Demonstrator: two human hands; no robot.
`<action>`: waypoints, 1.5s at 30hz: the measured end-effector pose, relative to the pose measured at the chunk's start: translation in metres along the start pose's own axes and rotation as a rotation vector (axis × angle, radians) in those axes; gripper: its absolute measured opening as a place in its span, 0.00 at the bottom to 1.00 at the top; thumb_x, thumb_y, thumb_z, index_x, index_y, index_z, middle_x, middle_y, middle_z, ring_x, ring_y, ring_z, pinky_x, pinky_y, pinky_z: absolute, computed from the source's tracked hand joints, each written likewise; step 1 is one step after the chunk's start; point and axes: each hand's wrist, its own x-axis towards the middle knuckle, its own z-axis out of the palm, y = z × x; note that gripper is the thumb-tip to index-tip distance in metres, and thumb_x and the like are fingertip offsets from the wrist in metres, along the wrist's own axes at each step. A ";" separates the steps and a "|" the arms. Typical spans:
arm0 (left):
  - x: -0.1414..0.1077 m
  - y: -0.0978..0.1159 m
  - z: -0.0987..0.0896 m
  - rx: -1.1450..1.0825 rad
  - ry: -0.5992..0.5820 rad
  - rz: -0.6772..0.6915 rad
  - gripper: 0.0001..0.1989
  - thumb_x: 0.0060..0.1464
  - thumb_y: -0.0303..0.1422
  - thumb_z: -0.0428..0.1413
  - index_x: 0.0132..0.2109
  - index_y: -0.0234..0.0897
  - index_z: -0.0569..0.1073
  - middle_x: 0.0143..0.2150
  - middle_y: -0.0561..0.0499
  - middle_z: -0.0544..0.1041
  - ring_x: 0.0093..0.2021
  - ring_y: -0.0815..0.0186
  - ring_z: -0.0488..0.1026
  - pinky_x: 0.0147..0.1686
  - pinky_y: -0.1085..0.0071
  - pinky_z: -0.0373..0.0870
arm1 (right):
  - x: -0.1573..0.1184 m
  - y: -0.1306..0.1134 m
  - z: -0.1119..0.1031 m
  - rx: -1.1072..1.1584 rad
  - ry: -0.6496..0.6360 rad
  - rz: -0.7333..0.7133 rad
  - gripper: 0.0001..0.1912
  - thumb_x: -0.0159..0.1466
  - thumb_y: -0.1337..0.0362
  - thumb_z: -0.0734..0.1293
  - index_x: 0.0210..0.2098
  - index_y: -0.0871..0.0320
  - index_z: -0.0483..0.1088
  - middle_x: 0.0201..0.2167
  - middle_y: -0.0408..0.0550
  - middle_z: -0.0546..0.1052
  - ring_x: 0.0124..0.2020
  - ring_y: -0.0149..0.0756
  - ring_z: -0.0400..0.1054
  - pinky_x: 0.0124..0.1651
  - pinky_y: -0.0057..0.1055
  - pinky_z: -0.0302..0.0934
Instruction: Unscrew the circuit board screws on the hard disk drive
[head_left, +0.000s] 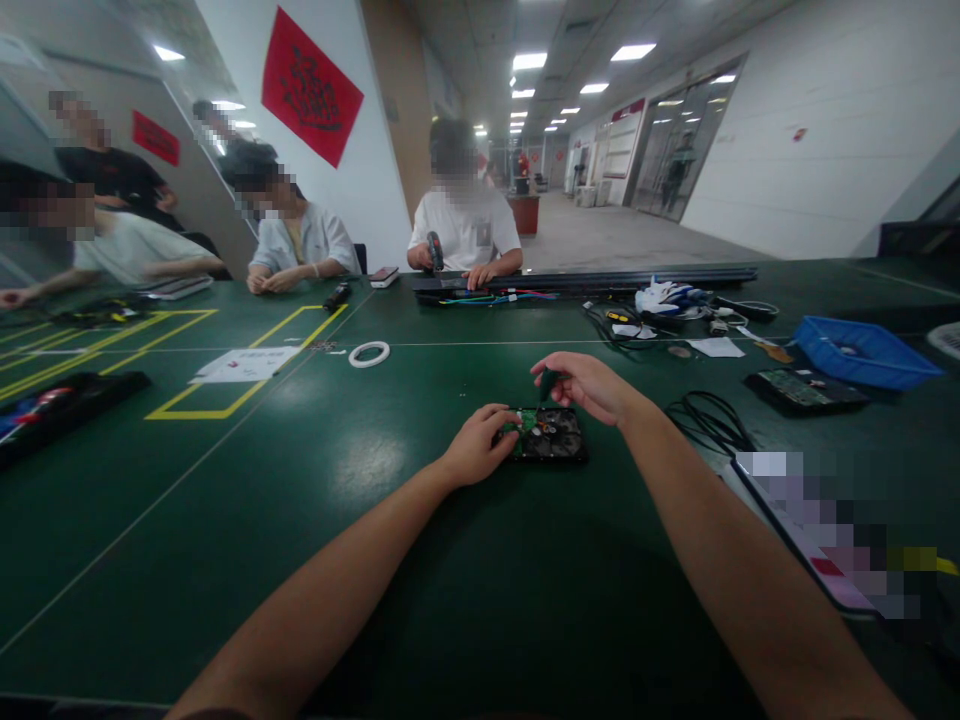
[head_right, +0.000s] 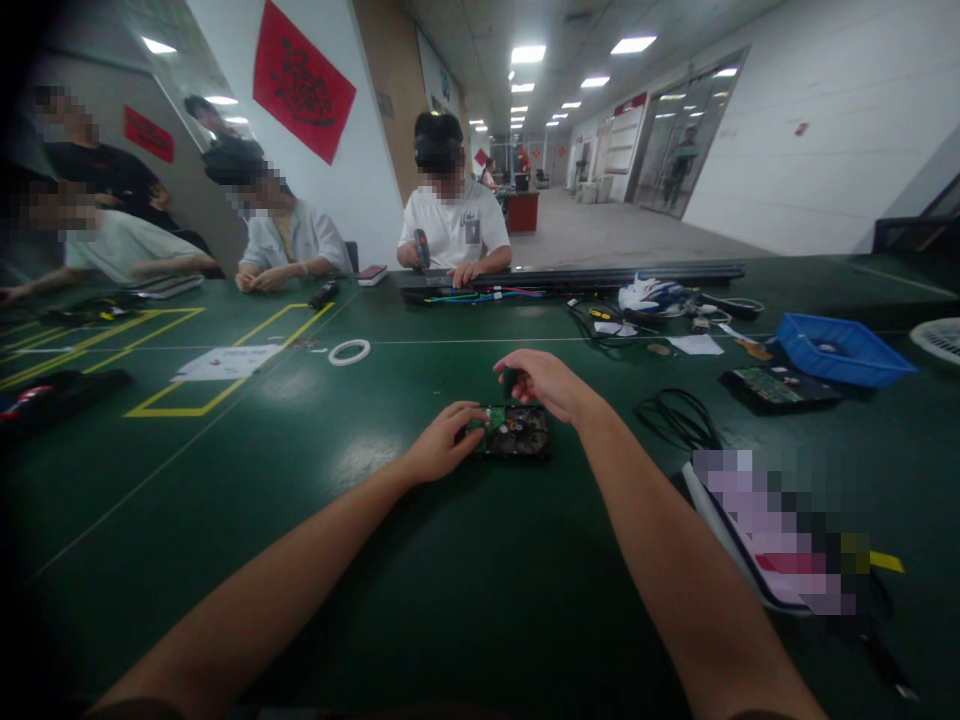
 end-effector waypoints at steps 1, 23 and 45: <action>0.000 0.000 0.000 0.001 0.000 0.000 0.16 0.66 0.35 0.55 0.58 0.43 0.74 0.61 0.42 0.71 0.65 0.55 0.67 0.65 0.54 0.65 | 0.000 0.000 0.000 0.001 -0.012 0.001 0.10 0.65 0.62 0.65 0.38 0.59 0.77 0.36 0.53 0.79 0.24 0.31 0.65 0.24 0.29 0.56; 0.000 0.003 0.000 -0.007 0.005 0.008 0.15 0.66 0.35 0.54 0.58 0.43 0.74 0.61 0.42 0.71 0.64 0.54 0.68 0.65 0.53 0.66 | -0.001 0.002 0.003 0.228 -0.079 0.124 0.11 0.69 0.60 0.63 0.41 0.60 0.75 0.38 0.54 0.78 0.29 0.35 0.72 0.31 0.30 0.69; 0.000 0.005 -0.002 -0.003 -0.014 0.003 0.14 0.67 0.36 0.53 0.57 0.43 0.74 0.62 0.43 0.71 0.65 0.54 0.67 0.65 0.53 0.66 | 0.002 0.004 -0.002 0.018 0.034 -0.025 0.08 0.65 0.62 0.67 0.34 0.59 0.75 0.36 0.53 0.81 0.26 0.30 0.65 0.24 0.26 0.57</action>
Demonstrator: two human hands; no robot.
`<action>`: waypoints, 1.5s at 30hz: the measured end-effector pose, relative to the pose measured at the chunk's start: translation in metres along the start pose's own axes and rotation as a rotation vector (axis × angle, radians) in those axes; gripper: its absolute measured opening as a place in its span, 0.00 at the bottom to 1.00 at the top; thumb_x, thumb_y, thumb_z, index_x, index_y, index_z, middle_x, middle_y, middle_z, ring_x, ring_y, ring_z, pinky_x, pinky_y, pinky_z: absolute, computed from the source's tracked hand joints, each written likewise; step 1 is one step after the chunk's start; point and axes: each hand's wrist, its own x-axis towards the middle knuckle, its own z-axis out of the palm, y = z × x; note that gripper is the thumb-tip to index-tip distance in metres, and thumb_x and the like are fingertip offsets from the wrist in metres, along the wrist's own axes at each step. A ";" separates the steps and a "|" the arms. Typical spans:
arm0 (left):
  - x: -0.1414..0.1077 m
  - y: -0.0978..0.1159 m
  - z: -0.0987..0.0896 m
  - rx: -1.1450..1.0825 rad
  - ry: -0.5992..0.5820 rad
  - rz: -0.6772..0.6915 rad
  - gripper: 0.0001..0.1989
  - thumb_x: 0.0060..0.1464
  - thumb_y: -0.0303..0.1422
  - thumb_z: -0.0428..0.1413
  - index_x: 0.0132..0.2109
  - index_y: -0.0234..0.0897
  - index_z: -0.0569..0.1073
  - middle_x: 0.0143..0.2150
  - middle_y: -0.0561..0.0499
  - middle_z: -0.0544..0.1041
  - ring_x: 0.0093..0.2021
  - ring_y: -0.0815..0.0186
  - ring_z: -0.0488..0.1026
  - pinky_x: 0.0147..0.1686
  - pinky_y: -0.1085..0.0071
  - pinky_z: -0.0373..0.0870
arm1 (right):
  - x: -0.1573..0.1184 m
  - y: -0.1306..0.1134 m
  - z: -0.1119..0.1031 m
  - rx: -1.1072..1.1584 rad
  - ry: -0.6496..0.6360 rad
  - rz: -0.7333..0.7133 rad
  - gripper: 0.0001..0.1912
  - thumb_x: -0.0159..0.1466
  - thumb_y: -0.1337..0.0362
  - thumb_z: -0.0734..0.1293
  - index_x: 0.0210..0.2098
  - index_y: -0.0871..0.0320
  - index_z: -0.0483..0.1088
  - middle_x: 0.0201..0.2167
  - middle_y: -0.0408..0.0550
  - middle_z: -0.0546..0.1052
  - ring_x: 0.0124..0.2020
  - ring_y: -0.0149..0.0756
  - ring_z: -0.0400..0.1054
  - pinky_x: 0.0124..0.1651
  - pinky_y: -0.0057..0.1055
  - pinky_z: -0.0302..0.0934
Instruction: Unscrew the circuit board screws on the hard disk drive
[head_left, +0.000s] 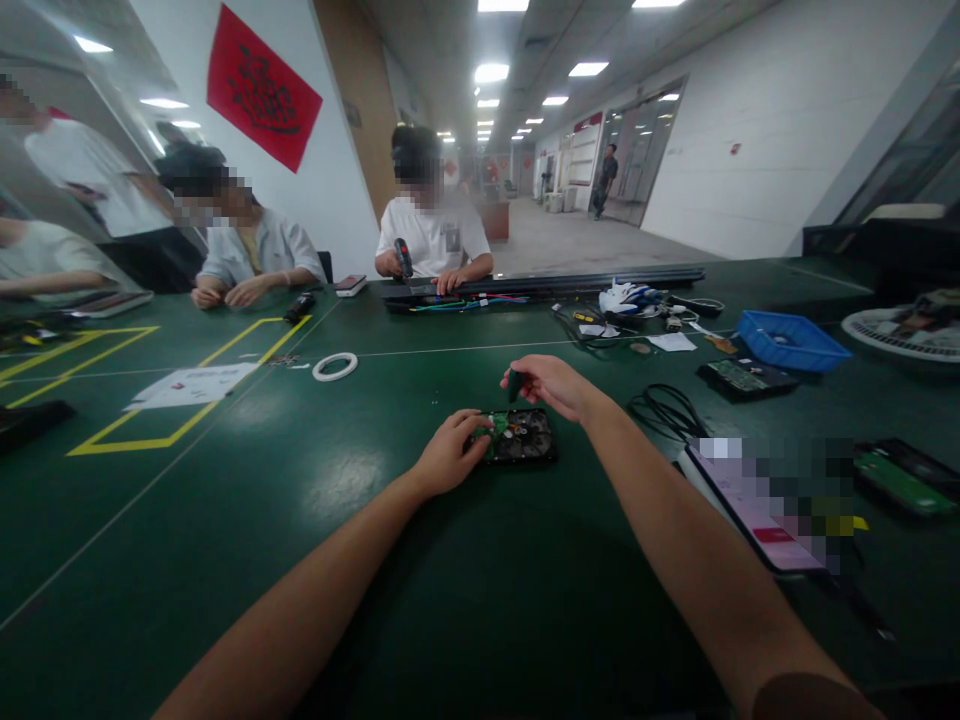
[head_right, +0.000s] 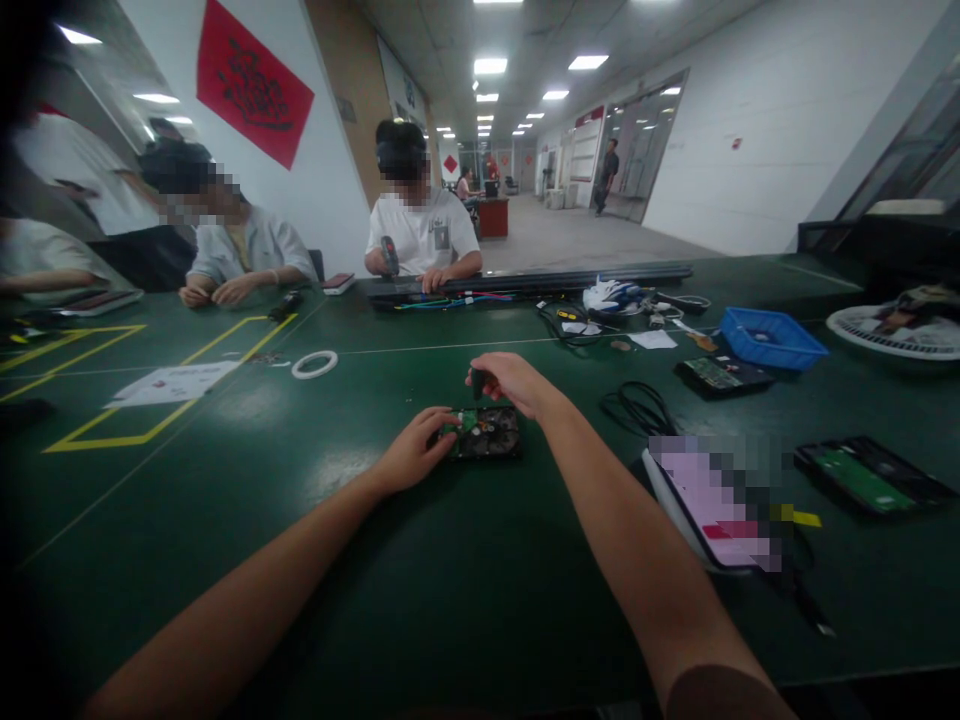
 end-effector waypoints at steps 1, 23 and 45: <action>0.000 0.000 0.000 0.000 0.000 -0.002 0.14 0.67 0.36 0.53 0.57 0.43 0.74 0.62 0.42 0.71 0.65 0.54 0.67 0.65 0.53 0.65 | -0.001 -0.001 0.001 0.001 0.002 0.006 0.08 0.65 0.62 0.66 0.35 0.59 0.75 0.35 0.53 0.81 0.25 0.30 0.64 0.24 0.26 0.56; 0.001 -0.006 -0.002 -0.092 0.016 0.005 0.14 0.64 0.34 0.57 0.56 0.42 0.77 0.62 0.43 0.70 0.66 0.54 0.67 0.65 0.53 0.65 | 0.000 0.002 0.001 0.234 -0.144 0.168 0.11 0.68 0.59 0.66 0.43 0.59 0.74 0.38 0.52 0.78 0.28 0.32 0.70 0.27 0.28 0.65; -0.002 -0.007 -0.027 -0.053 -0.217 0.030 0.38 0.51 0.55 0.66 0.66 0.47 0.71 0.72 0.43 0.59 0.70 0.47 0.62 0.68 0.50 0.62 | 0.002 -0.002 -0.009 -0.017 -0.003 0.023 0.11 0.65 0.60 0.68 0.42 0.60 0.79 0.42 0.55 0.81 0.31 0.33 0.68 0.30 0.28 0.60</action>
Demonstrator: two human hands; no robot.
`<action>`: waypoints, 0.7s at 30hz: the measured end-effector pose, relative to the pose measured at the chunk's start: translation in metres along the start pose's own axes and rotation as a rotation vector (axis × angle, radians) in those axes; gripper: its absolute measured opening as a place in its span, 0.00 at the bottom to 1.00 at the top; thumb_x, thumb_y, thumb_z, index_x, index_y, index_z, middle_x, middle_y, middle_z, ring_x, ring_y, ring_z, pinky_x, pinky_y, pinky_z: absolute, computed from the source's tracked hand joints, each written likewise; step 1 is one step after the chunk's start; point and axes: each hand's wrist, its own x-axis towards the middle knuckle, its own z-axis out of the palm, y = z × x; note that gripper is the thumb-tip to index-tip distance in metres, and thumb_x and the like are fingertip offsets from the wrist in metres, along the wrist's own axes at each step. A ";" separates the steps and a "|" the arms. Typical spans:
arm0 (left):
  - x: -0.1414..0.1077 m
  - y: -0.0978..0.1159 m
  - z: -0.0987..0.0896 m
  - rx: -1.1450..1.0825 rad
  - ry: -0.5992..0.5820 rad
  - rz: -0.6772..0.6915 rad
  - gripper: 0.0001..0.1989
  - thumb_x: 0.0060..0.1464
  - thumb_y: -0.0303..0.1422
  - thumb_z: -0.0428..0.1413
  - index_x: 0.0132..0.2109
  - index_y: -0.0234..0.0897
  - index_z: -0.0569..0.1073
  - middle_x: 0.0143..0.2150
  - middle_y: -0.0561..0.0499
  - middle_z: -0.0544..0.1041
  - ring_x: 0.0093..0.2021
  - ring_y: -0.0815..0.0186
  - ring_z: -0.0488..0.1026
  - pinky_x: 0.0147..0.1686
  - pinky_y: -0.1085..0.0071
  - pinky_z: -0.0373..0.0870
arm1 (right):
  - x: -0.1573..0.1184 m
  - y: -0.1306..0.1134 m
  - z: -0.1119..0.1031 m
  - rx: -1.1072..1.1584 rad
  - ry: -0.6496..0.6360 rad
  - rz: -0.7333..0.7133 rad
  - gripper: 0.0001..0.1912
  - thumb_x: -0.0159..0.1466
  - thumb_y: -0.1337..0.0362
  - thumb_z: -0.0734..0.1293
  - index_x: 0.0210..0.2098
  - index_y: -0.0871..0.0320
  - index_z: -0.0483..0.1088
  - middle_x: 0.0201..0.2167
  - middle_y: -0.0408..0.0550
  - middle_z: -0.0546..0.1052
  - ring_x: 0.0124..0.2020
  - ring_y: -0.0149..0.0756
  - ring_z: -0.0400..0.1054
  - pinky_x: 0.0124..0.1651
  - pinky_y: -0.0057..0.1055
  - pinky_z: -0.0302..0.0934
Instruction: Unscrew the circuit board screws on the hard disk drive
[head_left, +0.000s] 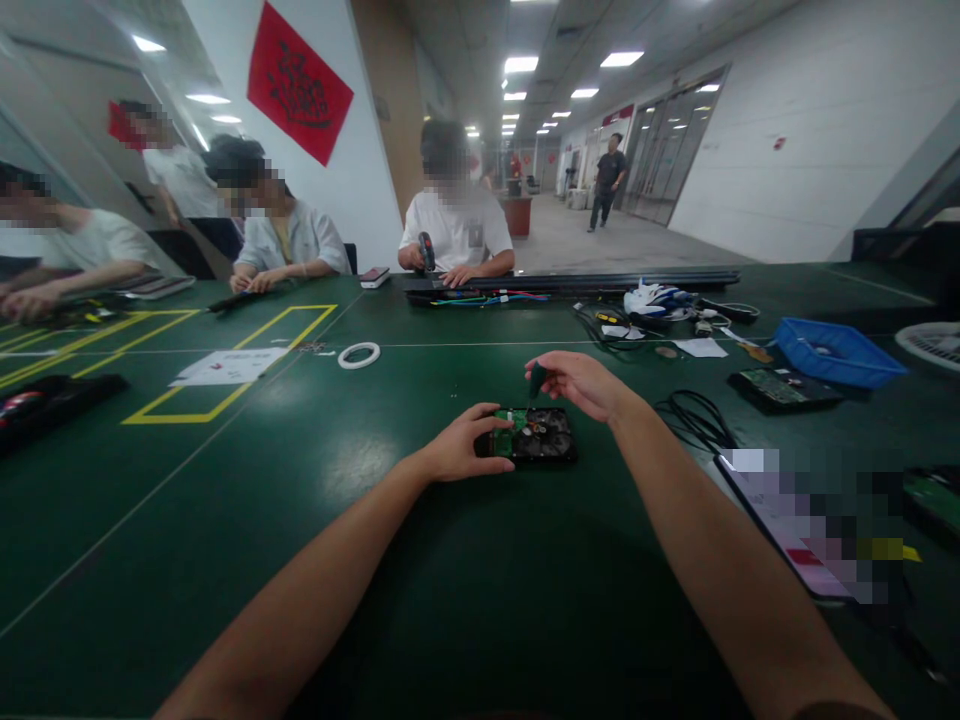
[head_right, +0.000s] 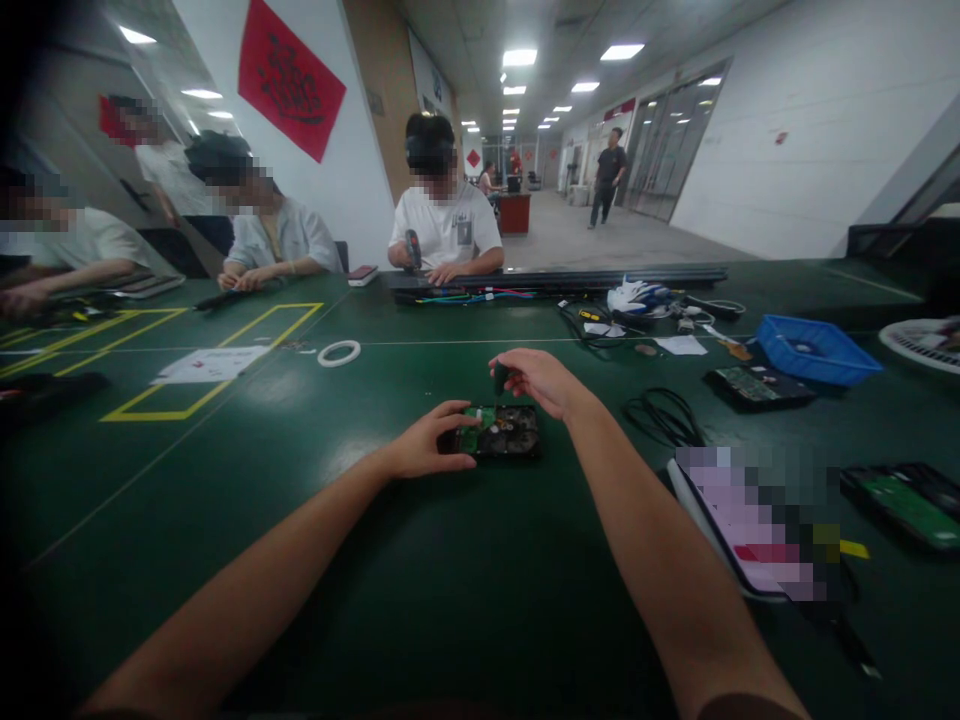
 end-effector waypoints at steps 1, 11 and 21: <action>0.000 -0.002 0.001 0.011 0.006 0.011 0.40 0.49 0.55 0.68 0.66 0.47 0.70 0.72 0.42 0.59 0.70 0.47 0.61 0.69 0.50 0.61 | 0.001 0.001 0.000 0.005 0.000 -0.006 0.11 0.64 0.60 0.69 0.41 0.60 0.79 0.42 0.55 0.81 0.31 0.32 0.68 0.30 0.28 0.61; 0.000 -0.006 0.006 0.018 0.047 0.050 0.39 0.49 0.53 0.69 0.65 0.49 0.71 0.71 0.42 0.61 0.70 0.47 0.62 0.68 0.48 0.62 | 0.001 0.001 0.003 0.024 0.013 -0.024 0.08 0.64 0.62 0.68 0.38 0.60 0.77 0.38 0.54 0.81 0.27 0.31 0.67 0.27 0.29 0.59; 0.001 -0.006 0.005 -0.011 0.044 0.043 0.38 0.48 0.51 0.70 0.65 0.49 0.72 0.70 0.43 0.62 0.70 0.48 0.62 0.68 0.49 0.62 | -0.002 -0.003 0.008 -0.008 0.022 -0.023 0.10 0.64 0.63 0.66 0.40 0.59 0.78 0.41 0.54 0.81 0.25 0.30 0.65 0.24 0.29 0.55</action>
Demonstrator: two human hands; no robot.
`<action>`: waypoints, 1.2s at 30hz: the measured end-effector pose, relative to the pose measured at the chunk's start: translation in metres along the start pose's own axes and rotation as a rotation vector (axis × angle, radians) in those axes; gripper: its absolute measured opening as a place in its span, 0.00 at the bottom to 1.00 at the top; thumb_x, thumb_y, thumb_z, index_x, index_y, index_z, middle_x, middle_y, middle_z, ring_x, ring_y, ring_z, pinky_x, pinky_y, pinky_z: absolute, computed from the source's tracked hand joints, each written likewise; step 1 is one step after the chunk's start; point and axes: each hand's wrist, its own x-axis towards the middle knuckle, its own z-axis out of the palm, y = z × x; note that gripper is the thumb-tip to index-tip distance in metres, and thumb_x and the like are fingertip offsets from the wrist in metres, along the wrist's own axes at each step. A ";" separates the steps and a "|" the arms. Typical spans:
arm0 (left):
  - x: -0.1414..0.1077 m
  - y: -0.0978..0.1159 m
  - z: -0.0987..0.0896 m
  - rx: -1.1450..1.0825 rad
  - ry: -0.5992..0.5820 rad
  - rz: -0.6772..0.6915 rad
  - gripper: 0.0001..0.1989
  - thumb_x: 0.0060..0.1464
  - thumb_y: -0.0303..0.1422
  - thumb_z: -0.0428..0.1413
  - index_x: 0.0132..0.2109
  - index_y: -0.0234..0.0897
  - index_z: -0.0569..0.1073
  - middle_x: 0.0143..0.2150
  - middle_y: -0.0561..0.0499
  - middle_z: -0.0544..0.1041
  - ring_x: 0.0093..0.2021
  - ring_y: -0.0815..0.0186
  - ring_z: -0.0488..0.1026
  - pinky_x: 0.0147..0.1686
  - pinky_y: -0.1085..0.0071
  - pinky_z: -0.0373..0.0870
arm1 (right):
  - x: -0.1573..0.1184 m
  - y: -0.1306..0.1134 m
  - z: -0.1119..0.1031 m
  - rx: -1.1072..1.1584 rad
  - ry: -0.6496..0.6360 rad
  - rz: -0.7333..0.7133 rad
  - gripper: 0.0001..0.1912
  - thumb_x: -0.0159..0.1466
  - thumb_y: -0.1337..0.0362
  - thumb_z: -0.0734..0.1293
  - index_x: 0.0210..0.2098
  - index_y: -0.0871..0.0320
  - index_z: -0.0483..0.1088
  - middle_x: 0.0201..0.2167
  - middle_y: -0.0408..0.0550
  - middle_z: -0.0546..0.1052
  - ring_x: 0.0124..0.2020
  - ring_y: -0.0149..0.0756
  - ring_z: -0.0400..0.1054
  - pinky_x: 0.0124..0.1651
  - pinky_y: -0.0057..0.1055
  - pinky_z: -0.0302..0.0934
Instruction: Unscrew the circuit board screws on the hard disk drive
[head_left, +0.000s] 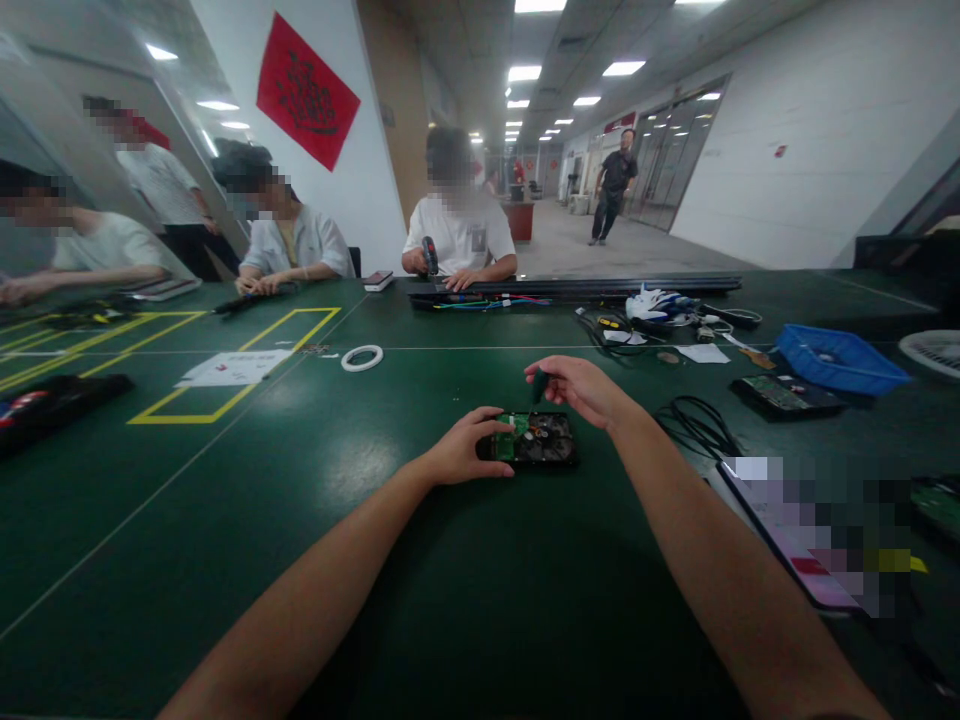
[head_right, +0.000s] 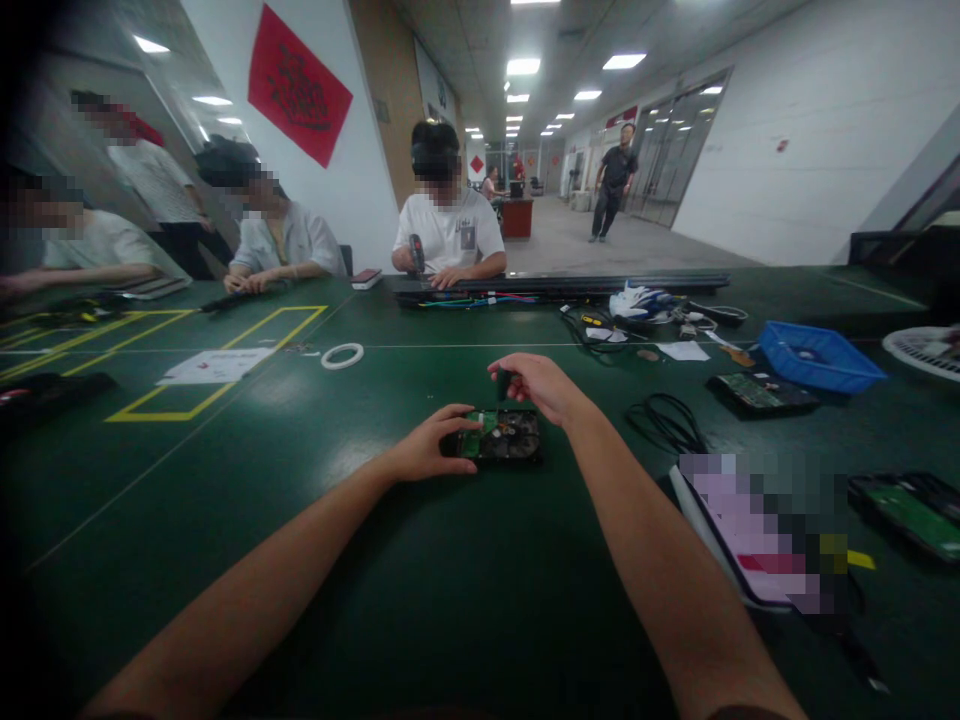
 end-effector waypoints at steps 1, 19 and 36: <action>0.000 0.000 0.000 -0.004 0.000 0.002 0.38 0.48 0.51 0.70 0.65 0.49 0.72 0.70 0.43 0.61 0.70 0.48 0.62 0.68 0.49 0.62 | 0.001 0.001 0.000 0.008 -0.002 0.002 0.10 0.64 0.63 0.66 0.39 0.59 0.78 0.40 0.54 0.81 0.25 0.30 0.65 0.24 0.29 0.55; 0.000 0.000 -0.001 -0.045 -0.010 -0.027 0.38 0.48 0.49 0.71 0.64 0.51 0.72 0.70 0.44 0.62 0.70 0.47 0.61 0.68 0.46 0.61 | -0.002 0.002 0.001 0.124 -0.137 0.067 0.09 0.67 0.63 0.65 0.40 0.59 0.76 0.37 0.53 0.79 0.25 0.31 0.68 0.26 0.29 0.61; 0.000 -0.002 0.001 -0.051 0.007 -0.030 0.37 0.47 0.49 0.72 0.63 0.50 0.73 0.69 0.43 0.64 0.69 0.46 0.63 0.67 0.46 0.62 | -0.001 -0.002 -0.008 0.031 -0.097 0.102 0.12 0.66 0.59 0.67 0.46 0.55 0.75 0.41 0.53 0.80 0.25 0.33 0.66 0.23 0.30 0.56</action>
